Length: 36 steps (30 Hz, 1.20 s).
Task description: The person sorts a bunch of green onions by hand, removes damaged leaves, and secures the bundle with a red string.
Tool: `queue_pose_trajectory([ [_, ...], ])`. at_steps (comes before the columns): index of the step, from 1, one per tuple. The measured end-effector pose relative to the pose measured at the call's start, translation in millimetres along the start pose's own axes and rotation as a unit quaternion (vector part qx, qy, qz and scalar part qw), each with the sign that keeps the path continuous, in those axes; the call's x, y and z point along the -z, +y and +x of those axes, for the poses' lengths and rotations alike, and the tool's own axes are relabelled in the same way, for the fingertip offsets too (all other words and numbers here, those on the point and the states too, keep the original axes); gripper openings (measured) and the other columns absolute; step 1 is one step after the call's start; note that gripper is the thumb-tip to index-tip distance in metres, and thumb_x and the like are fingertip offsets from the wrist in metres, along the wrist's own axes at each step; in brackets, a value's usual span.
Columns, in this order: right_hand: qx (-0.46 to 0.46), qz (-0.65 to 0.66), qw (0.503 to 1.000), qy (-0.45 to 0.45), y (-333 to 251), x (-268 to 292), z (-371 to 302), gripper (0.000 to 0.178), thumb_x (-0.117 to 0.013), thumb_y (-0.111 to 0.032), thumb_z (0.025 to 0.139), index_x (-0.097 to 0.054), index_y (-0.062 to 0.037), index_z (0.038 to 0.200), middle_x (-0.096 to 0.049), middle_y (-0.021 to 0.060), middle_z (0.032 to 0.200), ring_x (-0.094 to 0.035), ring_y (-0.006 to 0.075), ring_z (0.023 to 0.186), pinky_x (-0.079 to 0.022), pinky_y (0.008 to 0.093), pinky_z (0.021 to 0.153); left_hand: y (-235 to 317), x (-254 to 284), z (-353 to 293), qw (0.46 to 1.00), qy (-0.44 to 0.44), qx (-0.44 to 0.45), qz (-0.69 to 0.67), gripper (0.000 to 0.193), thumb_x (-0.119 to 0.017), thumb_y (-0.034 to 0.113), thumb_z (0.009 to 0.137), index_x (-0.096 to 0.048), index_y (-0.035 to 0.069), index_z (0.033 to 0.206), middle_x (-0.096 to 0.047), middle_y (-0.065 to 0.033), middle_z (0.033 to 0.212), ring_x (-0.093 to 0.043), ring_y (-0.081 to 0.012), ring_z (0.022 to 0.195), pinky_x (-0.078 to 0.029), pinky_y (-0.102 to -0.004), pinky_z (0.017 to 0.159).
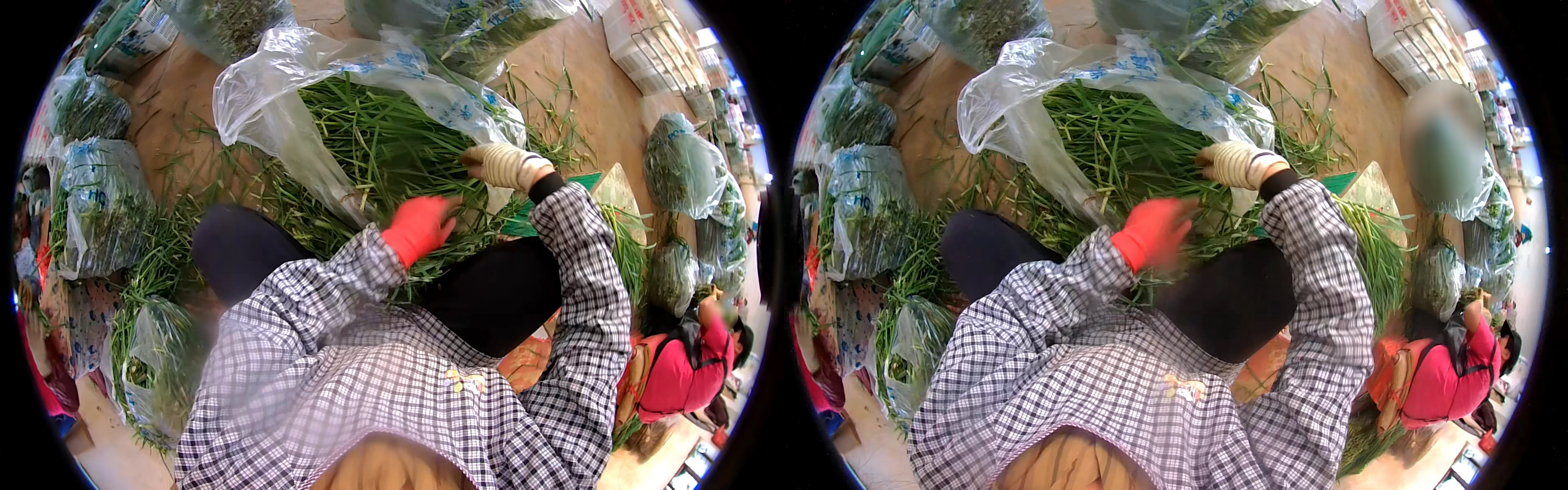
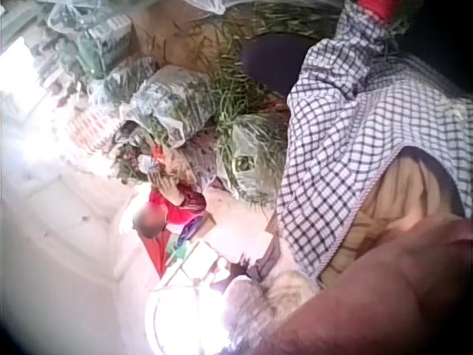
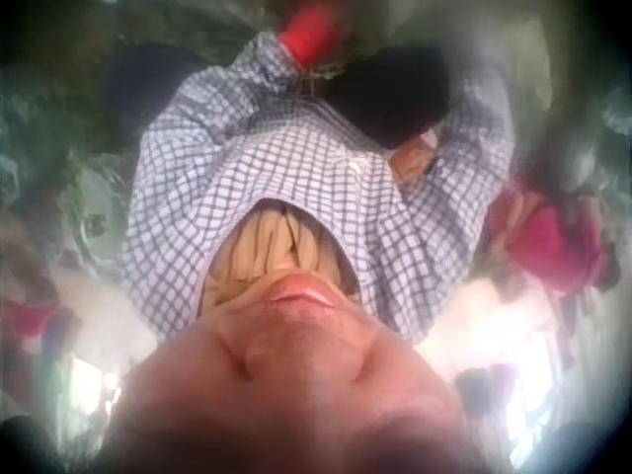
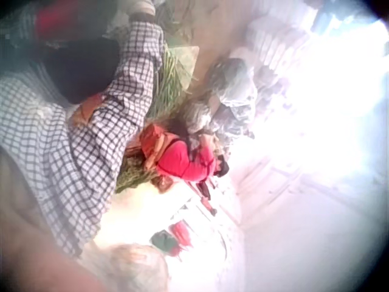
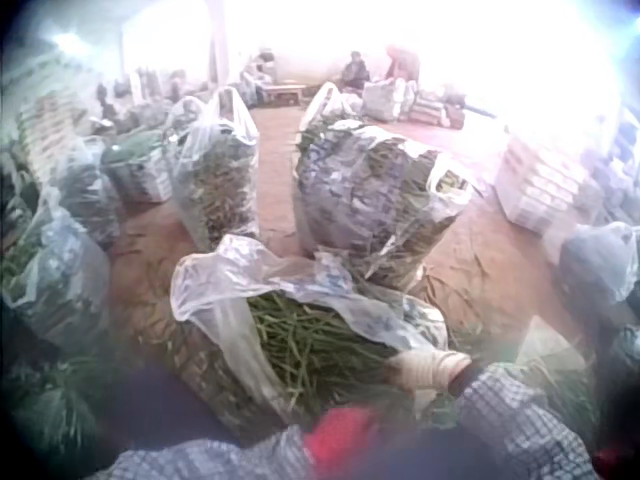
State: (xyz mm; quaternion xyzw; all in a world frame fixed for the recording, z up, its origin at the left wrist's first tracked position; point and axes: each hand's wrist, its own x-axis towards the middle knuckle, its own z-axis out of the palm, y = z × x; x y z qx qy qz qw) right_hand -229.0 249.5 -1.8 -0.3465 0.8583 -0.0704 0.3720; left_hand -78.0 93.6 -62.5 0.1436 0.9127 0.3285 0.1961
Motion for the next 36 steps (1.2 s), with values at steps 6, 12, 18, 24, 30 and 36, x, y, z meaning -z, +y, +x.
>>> queue_pose_trajectory([
  [6, -0.118, -0.108, 0.971, 0.178, 64.0, -12.9, 37.8, 0.052, -0.065, -0.021, 0.081, -0.051, -0.005, 0.129, -0.056, 0.0173, 0.126, -0.053, 0.0323, 0.115, -0.041, 0.0363, 0.099, -87.2, -88.7, 26.8, 0.957, 0.259, -0.082, 0.105, 0.066, -0.063, 0.032, 0.079, -0.041, 0.004, 0.135, -0.055, -0.0178, 0.122, -0.051, -0.0356, 0.113, -0.04, -0.0436, 0.097],
  [12, -0.273, -0.124, 0.89, 0.344, 101.7, 33.6, -26.2, 0.073, -0.071, -0.025, 0.077, -0.038, -0.0039, 0.138, -0.042, 0.0194, 0.14, -0.041, 0.0321, 0.129, -0.035, 0.0351, 0.108, -48.8, -41.3, 50.6, 0.99, 0.137, 0.035, -0.024, 0.054, -0.062, 0.03, 0.083, -0.048, 0.001, 0.126, -0.059, -0.0159, 0.115, -0.054, -0.0333, 0.106, -0.043, -0.044, 0.09],
  [18, -0.303, -0.089, 0.918, 0.239, 71.2, 45.7, -38.6, 0.068, -0.069, -0.027, 0.08, -0.038, -0.0075, 0.138, -0.039, 0.0166, 0.143, -0.04, 0.0324, 0.129, -0.037, 0.0375, 0.105, -50.8, -50.3, 117.8, 0.992, 0.097, -0.024, 0.076, 0.049, -0.065, 0.036, 0.079, -0.06, -0.001, 0.11, -0.062, -0.0153, 0.103, -0.057, -0.0319, 0.1, -0.048, -0.0428, 0.08],
  [24, -0.319, -0.073, 0.92, 0.215, 64.9, 46.1, -50.2, 0.065, -0.063, -0.035, 0.083, -0.038, -0.0105, 0.138, -0.044, 0.0149, 0.14, -0.045, 0.0338, 0.125, -0.04, 0.0393, 0.102, -65.4, -116.9, 142.3, 0.977, 0.122, -0.01, 0.176, 0.049, -0.058, 0.039, 0.082, -0.055, 0.0, 0.111, -0.062, -0.0164, 0.096, -0.06, -0.031, 0.088, -0.05, -0.041, 0.074],
  [30, -0.304, -0.065, 0.924, 0.225, 66.3, 42.5, -59.0, 0.064, -0.061, -0.038, 0.085, -0.039, -0.0102, 0.138, -0.044, 0.0162, 0.14, -0.044, 0.034, 0.126, -0.039, 0.0395, 0.102, -64.5, -85.2, 135.6, 0.998, -0.053, -0.004, 0.036, 0.037, -0.055, 0.011, 0.077, -0.054, 0.001, 0.112, -0.064, -0.0211, 0.096, -0.063, -0.0365, 0.089, -0.051, -0.0465, 0.077],
  [36, -0.284, -0.065, 0.935, 0.204, 47.0, 48.8, -56.0, 0.063, -0.058, -0.041, 0.086, -0.04, -0.0092, 0.138, -0.046, 0.0177, 0.138, -0.045, 0.0345, 0.125, -0.04, 0.0398, 0.101, -57.3, -98.3, 127.5, 0.998, -0.004, 0.047, 0.042, 0.044, -0.06, 0.007, 0.073, -0.054, 0.003, 0.116, -0.063, -0.023, 0.102, -0.062, -0.0376, 0.094, -0.051, -0.0424, 0.082],
])
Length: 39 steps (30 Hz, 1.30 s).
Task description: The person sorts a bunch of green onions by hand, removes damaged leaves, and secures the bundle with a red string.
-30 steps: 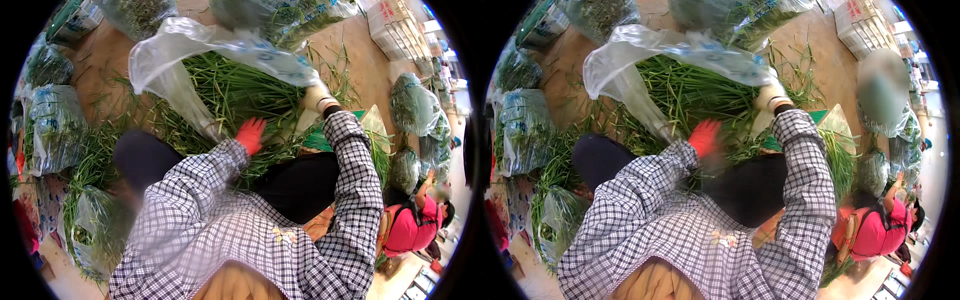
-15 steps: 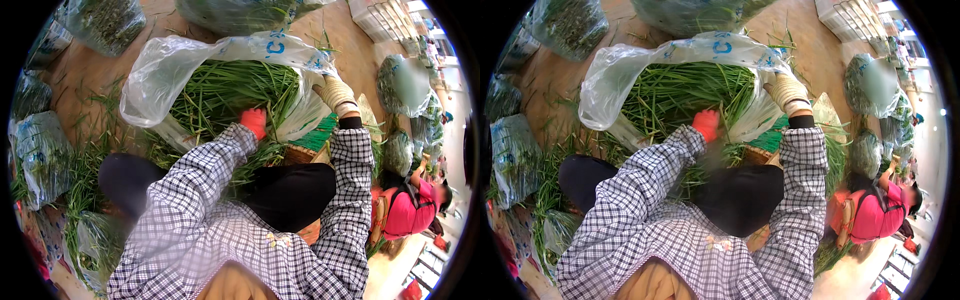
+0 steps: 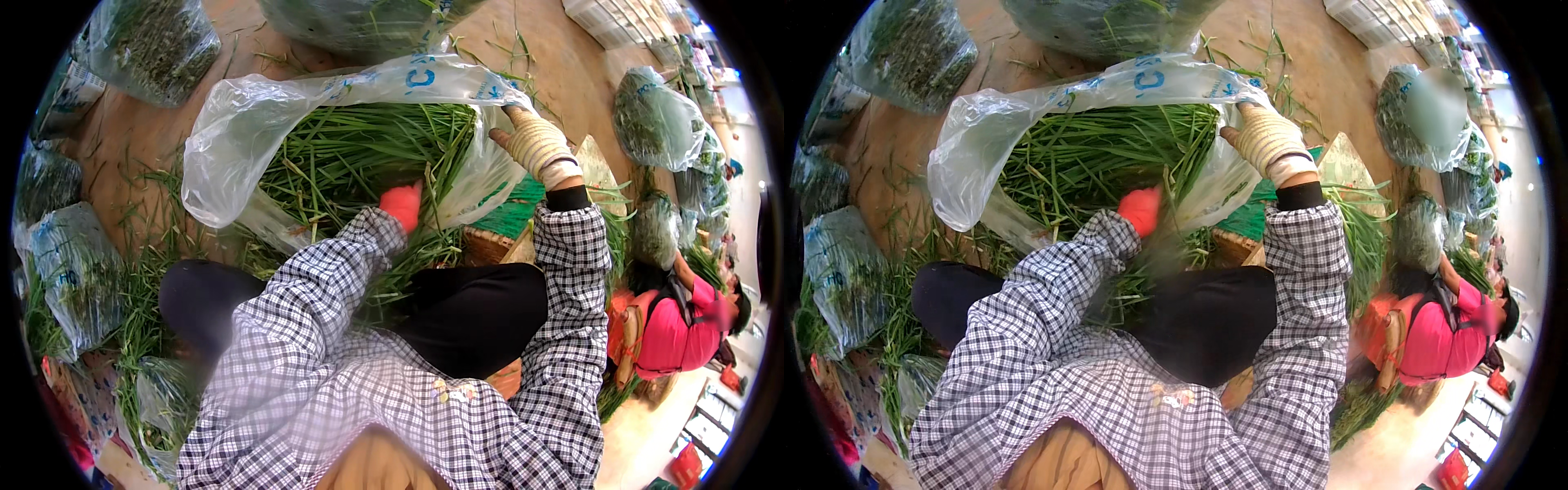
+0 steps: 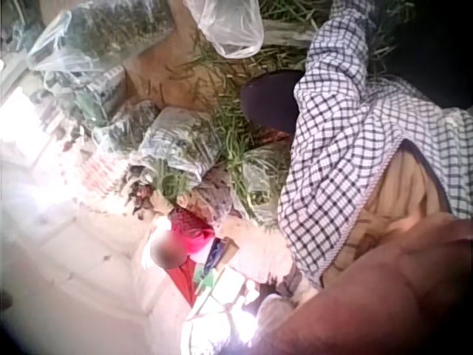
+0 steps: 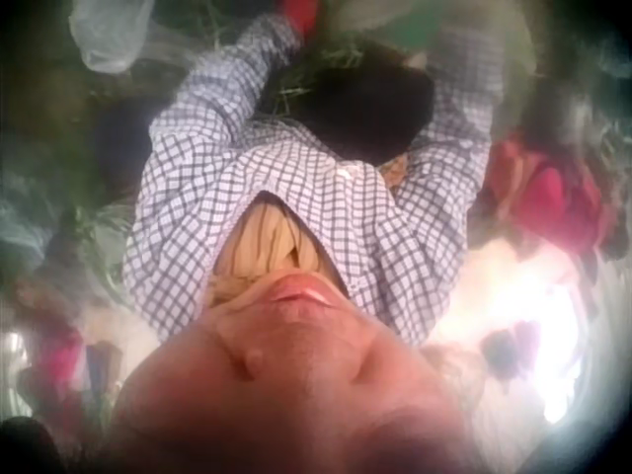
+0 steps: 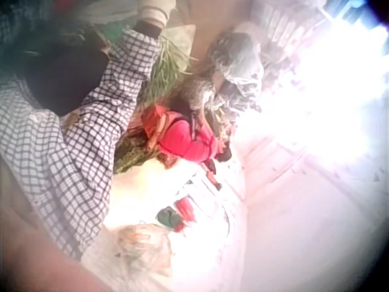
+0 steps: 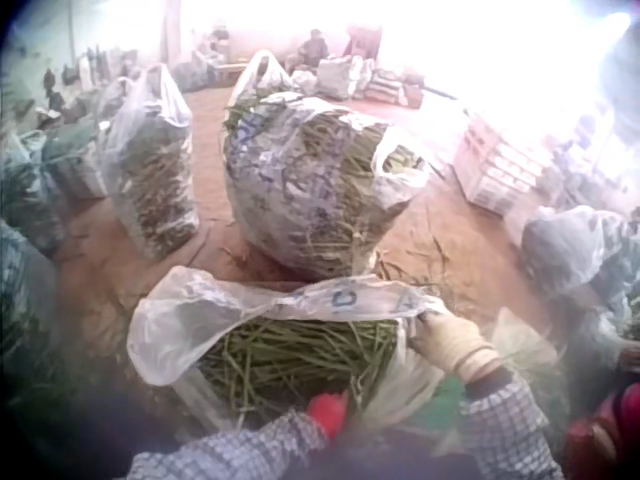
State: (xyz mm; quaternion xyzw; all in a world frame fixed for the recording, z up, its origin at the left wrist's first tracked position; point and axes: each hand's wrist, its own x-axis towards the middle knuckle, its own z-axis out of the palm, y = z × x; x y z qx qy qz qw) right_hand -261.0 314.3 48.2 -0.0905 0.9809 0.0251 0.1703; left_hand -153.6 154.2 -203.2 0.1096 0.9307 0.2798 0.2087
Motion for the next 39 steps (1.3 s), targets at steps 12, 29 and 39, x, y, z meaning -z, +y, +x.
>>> queue_pose_trajectory([
  [12, 0.017, 0.028, 0.999, 0.011, 23.2, -21.6, 8.4, 0.056, -0.056, -0.041, 0.088, -0.048, -0.0071, 0.131, -0.055, 0.0198, 0.127, -0.053, 0.0339, 0.116, -0.043, 0.0411, 0.096, 6.7, 120.3, 2.5, 0.983, -0.143, -0.112, 0.042, 0.057, -0.061, 0.037, 0.082, -0.051, 0.004, 0.127, -0.059, -0.0215, 0.117, -0.056, -0.0358, 0.107, -0.047, -0.0416, 0.089],
  [29, 0.131, 0.081, 0.907, 0.393, 3.1, 40.3, 67.3, 0.066, -0.072, -0.027, 0.077, -0.044, -0.0079, 0.134, -0.044, 0.0191, 0.137, -0.045, 0.0397, 0.122, -0.04, 0.0451, 0.1, -14.9, 130.3, 129.3, 0.976, 0.013, -0.093, 0.198, 0.125, -0.068, 0.072, 0.058, -0.017, 0.002, 0.147, -0.023, -0.0191, 0.151, -0.014, -0.0383, 0.141, -0.006, -0.0496, 0.115],
  [39, 0.16, 0.103, 0.92, 0.344, 16.4, 16.4, 41.2, 0.067, -0.075, -0.031, 0.073, -0.049, -0.0103, 0.131, -0.046, 0.0167, 0.137, -0.044, 0.0389, 0.122, -0.036, 0.0462, 0.103, 24.2, 138.2, 144.1, 0.965, -0.052, -0.067, 0.247, 0.1, -0.083, 0.042, 0.049, -0.041, 0.0, 0.13, -0.055, -0.0173, 0.121, -0.052, -0.0317, 0.116, -0.028, -0.0447, 0.108],
])
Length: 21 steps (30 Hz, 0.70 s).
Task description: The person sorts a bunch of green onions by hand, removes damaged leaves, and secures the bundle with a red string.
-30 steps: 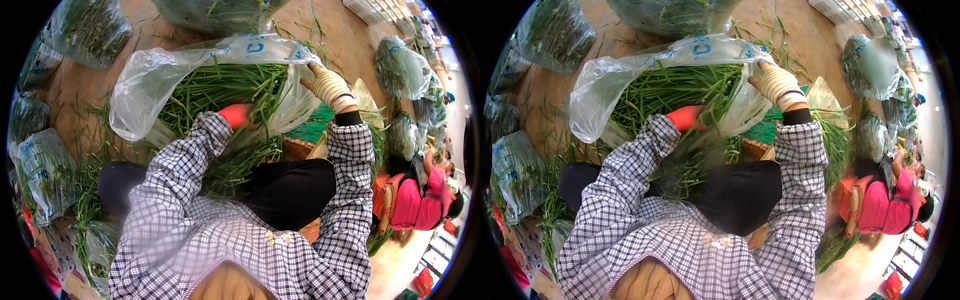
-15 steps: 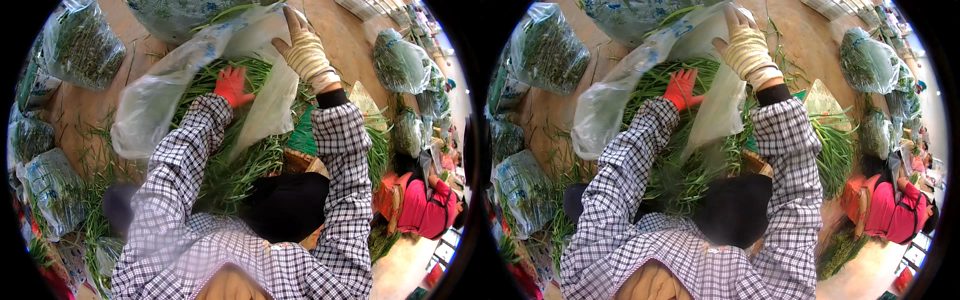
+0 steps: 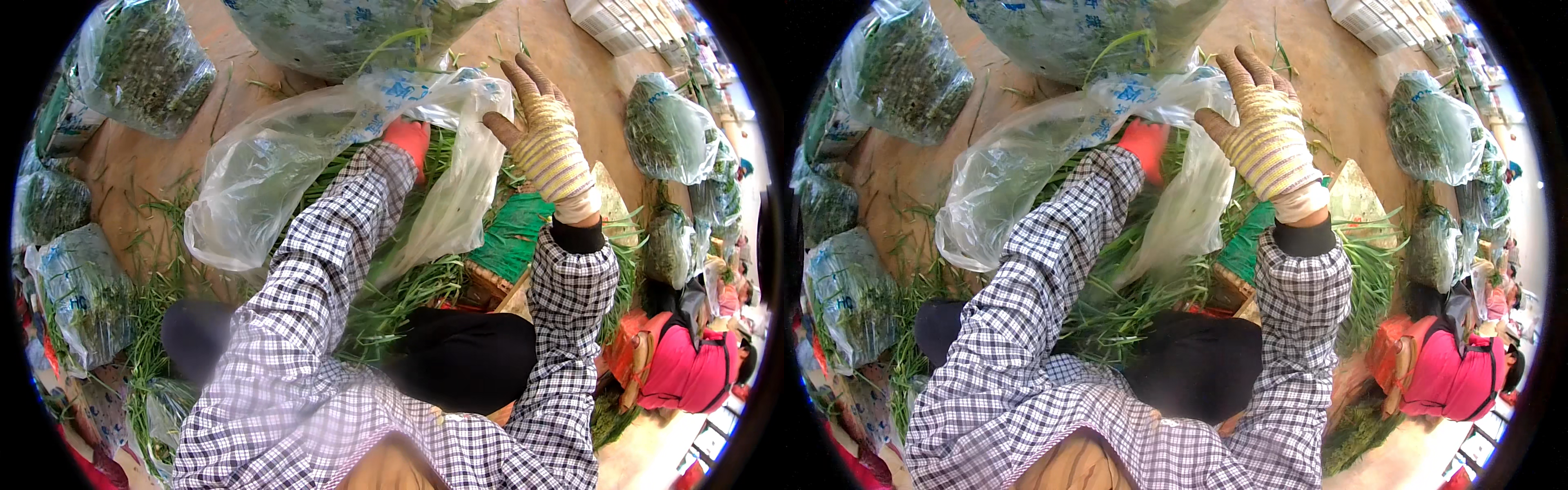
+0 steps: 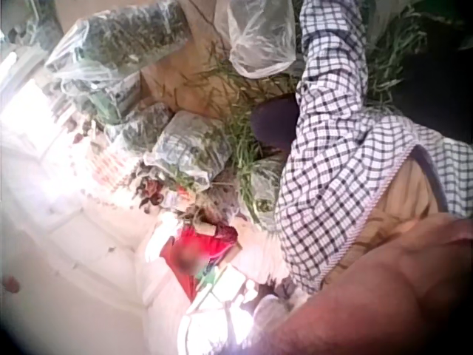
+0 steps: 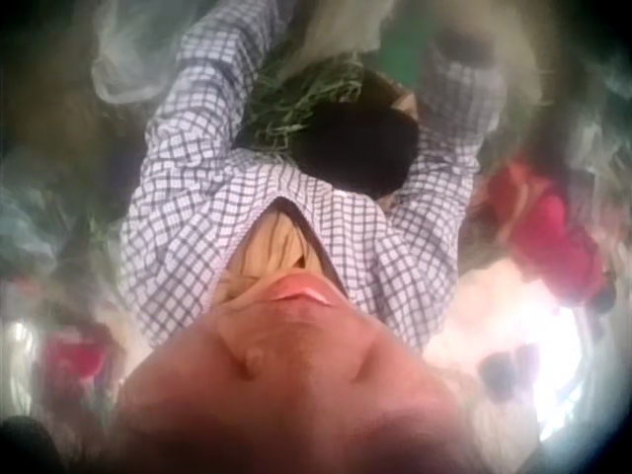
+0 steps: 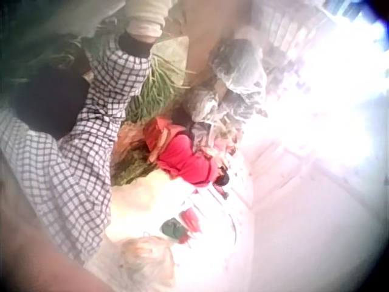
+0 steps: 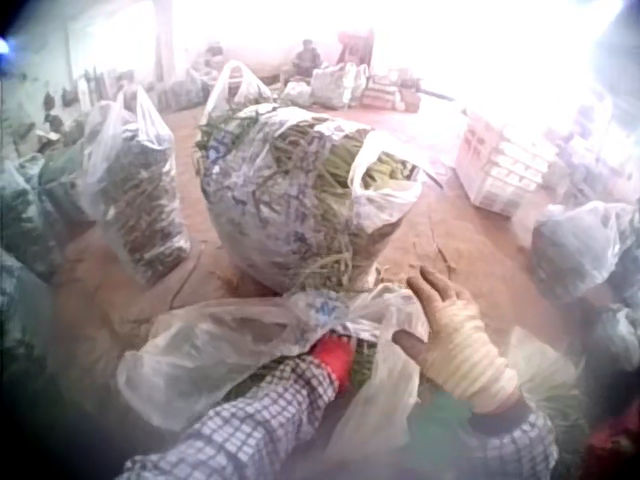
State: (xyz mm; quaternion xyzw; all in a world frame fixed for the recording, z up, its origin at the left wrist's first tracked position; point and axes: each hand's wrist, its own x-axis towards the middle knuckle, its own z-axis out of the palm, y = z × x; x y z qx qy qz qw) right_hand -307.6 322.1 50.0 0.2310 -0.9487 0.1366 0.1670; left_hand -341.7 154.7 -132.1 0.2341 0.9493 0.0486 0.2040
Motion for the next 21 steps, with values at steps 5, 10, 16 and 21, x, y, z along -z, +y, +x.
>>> queue_pose_trajectory([
  [5, 0.014, 0.008, 1.0, 0.013, -7.6, 7.7, 2.0, 0.065, -0.074, -0.031, 0.073, -0.05, -0.0108, 0.13, -0.047, 0.0158, 0.136, -0.045, 0.0384, 0.122, -0.035, 0.0468, 0.103, 14.9, -3.9, -8.1, 1.0, -0.007, 0.007, -0.006, 0.058, -0.081, 0.035, 0.054, -0.063, 0.006, 0.102, -0.063, -0.0128, 0.107, -0.058, -0.0291, 0.107, -0.043, -0.0414, 0.095],
  [10, 0.021, -0.025, 0.999, 0.015, -5.6, 0.9, -1.6, 0.064, -0.073, -0.032, 0.074, -0.05, -0.0121, 0.13, -0.047, 0.0151, 0.136, -0.045, 0.0378, 0.122, -0.035, 0.0475, 0.103, 13.2, -22.3, -25.9, 0.97, 0.191, -0.109, 0.104, 0.065, -0.079, 0.036, 0.056, -0.059, 0.009, 0.111, -0.049, -0.012, 0.125, -0.034, -0.0323, 0.129, -0.018, -0.0533, 0.112],
  [16, 0.026, -0.029, 0.999, -0.019, -10.1, -0.5, -1.5, 0.065, -0.072, -0.033, 0.075, -0.047, -0.0132, 0.132, -0.047, 0.0149, 0.136, -0.044, 0.037, 0.124, -0.034, 0.0479, 0.103, 24.7, -12.9, -22.3, 0.997, -0.073, -0.006, -0.032, 0.075, -0.076, 0.031, 0.061, -0.049, 0.008, 0.127, -0.059, -0.0147, 0.11, -0.055, -0.0311, 0.108, -0.043, -0.0419, 0.095],
  [21, 0.018, -0.022, 0.999, -0.031, -10.2, 1.6, -5.0, 0.064, -0.072, -0.033, 0.075, -0.048, -0.013, 0.132, -0.047, 0.0145, 0.136, -0.044, 0.0356, 0.124, -0.034, 0.0479, 0.103, 32.8, -53.9, -46.9, 0.986, 0.157, -0.047, -0.015, 0.074, -0.073, 0.019, 0.062, -0.047, 0.007, 0.13, -0.061, -0.0133, 0.094, -0.06, -0.0313, 0.087, -0.047, -0.041, 0.075],
])
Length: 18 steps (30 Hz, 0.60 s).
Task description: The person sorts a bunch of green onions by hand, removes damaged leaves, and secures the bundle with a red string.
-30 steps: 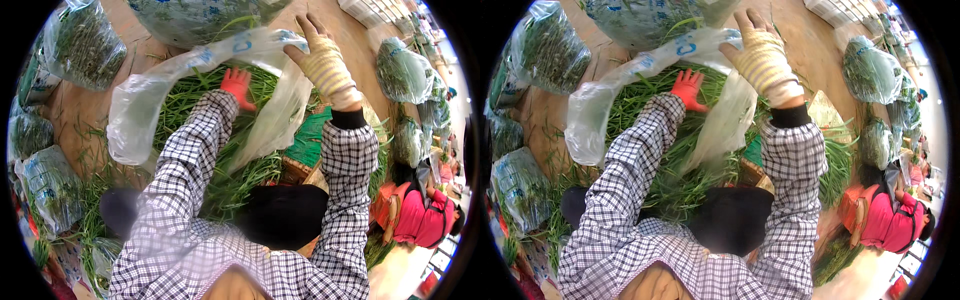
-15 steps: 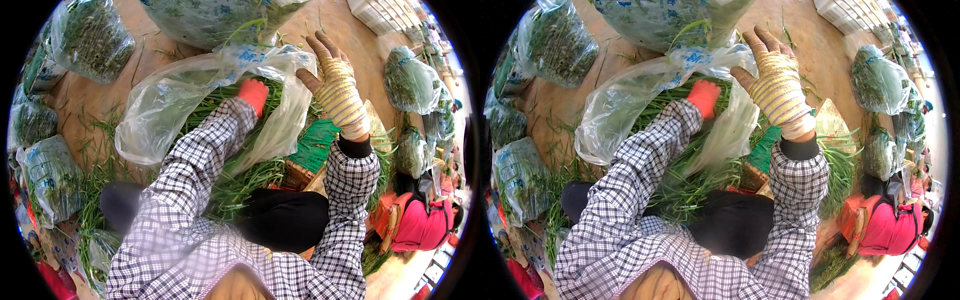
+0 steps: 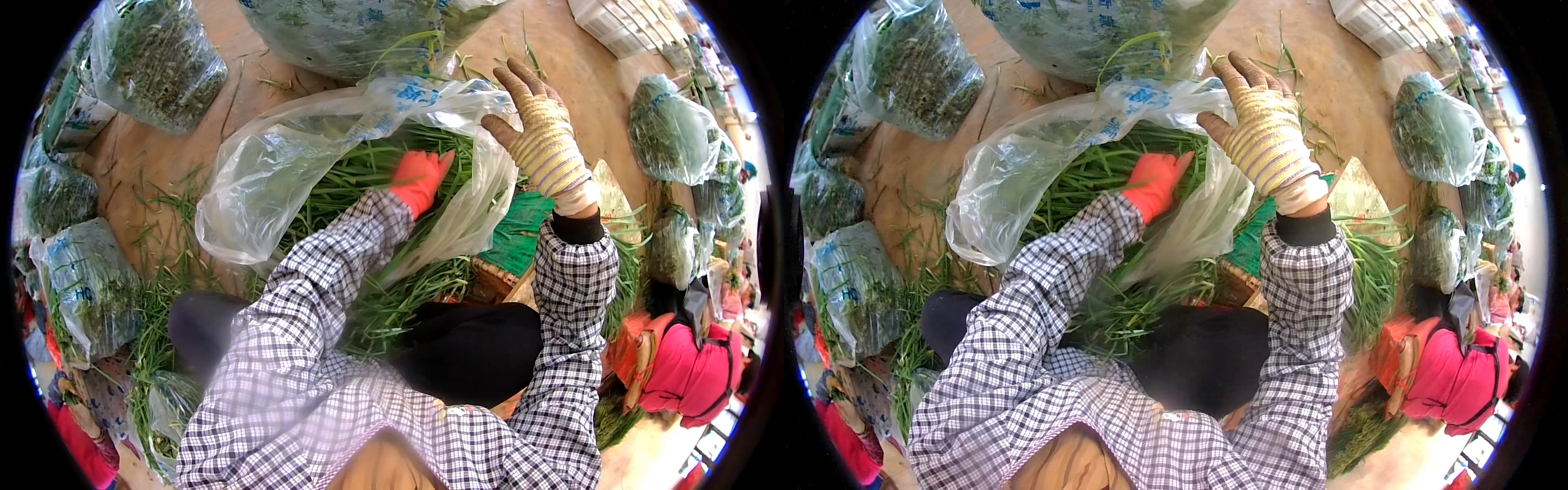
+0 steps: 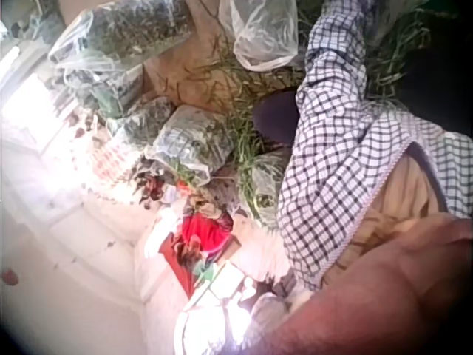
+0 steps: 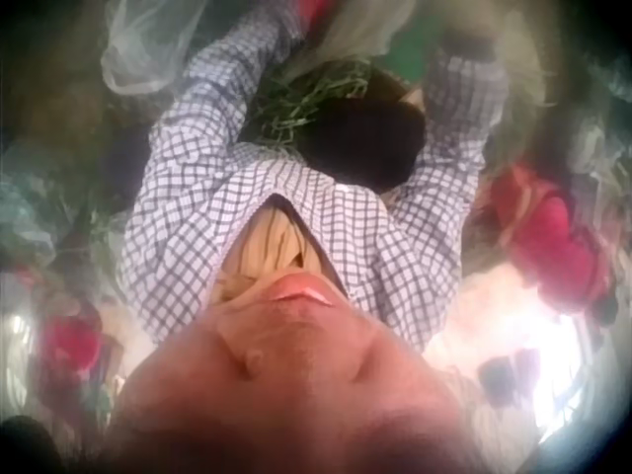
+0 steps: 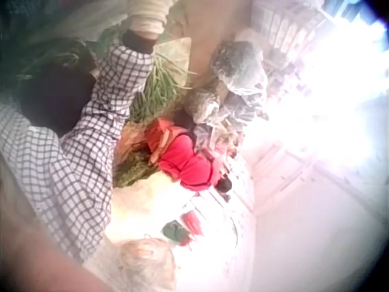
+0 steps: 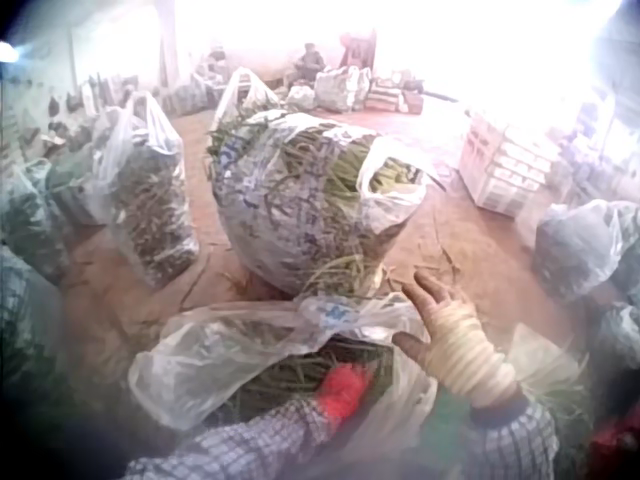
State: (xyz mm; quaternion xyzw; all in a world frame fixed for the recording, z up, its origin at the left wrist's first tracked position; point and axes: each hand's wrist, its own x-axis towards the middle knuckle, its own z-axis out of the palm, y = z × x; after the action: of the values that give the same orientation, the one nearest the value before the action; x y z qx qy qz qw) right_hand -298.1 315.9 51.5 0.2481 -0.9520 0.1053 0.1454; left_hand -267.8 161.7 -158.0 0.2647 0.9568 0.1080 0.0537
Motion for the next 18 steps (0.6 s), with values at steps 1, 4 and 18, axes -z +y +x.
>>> queue_pose_trajectory([
  [1, 0.001, -0.003, 1.0, 0.001, 1.6, -0.1, -1.5, 0.064, -0.072, -0.032, 0.076, -0.048, -0.0126, 0.132, -0.047, 0.0143, 0.136, -0.045, 0.0351, 0.124, -0.034, 0.0477, 0.103, 0.9, -4.7, -9.0, 0.997, 0.066, -0.016, -0.021, 0.075, -0.073, 0.017, 0.061, -0.047, 0.008, 0.13, -0.061, -0.013, 0.092, -0.059, -0.0314, 0.086, -0.047, -0.0411, 0.075],
  [4, -0.016, 0.014, 1.0, 0.006, 10.7, 4.6, -11.8, 0.061, -0.071, -0.03, 0.076, -0.05, -0.0105, 0.13, -0.048, 0.0151, 0.135, -0.047, 0.0353, 0.122, -0.037, 0.0456, 0.102, 0.0, 11.1, -24.5, 0.987, 0.137, -0.038, -0.078, 0.076, -0.073, 0.017, 0.06, -0.047, 0.01, 0.131, -0.06, -0.0133, 0.087, -0.059, -0.0323, 0.081, -0.048, -0.0423, 0.072],
  [18, -0.049, 0.382, 0.919, -0.083, -30.6, 31.0, -35.1, 0.072, -0.077, -0.021, 0.076, -0.042, -0.0027, 0.136, -0.051, 0.0155, 0.132, -0.047, 0.0262, 0.125, -0.037, 0.036, 0.105, -91.2, 93.3, -92.2, 0.7, 0.251, 0.052, -0.667, 0.068, -0.078, 0.007, 0.072, -0.041, 0.001, 0.129, -0.059, -0.0105, 0.121, -0.061, -0.0193, 0.106, -0.052, -0.0331, 0.089],
])
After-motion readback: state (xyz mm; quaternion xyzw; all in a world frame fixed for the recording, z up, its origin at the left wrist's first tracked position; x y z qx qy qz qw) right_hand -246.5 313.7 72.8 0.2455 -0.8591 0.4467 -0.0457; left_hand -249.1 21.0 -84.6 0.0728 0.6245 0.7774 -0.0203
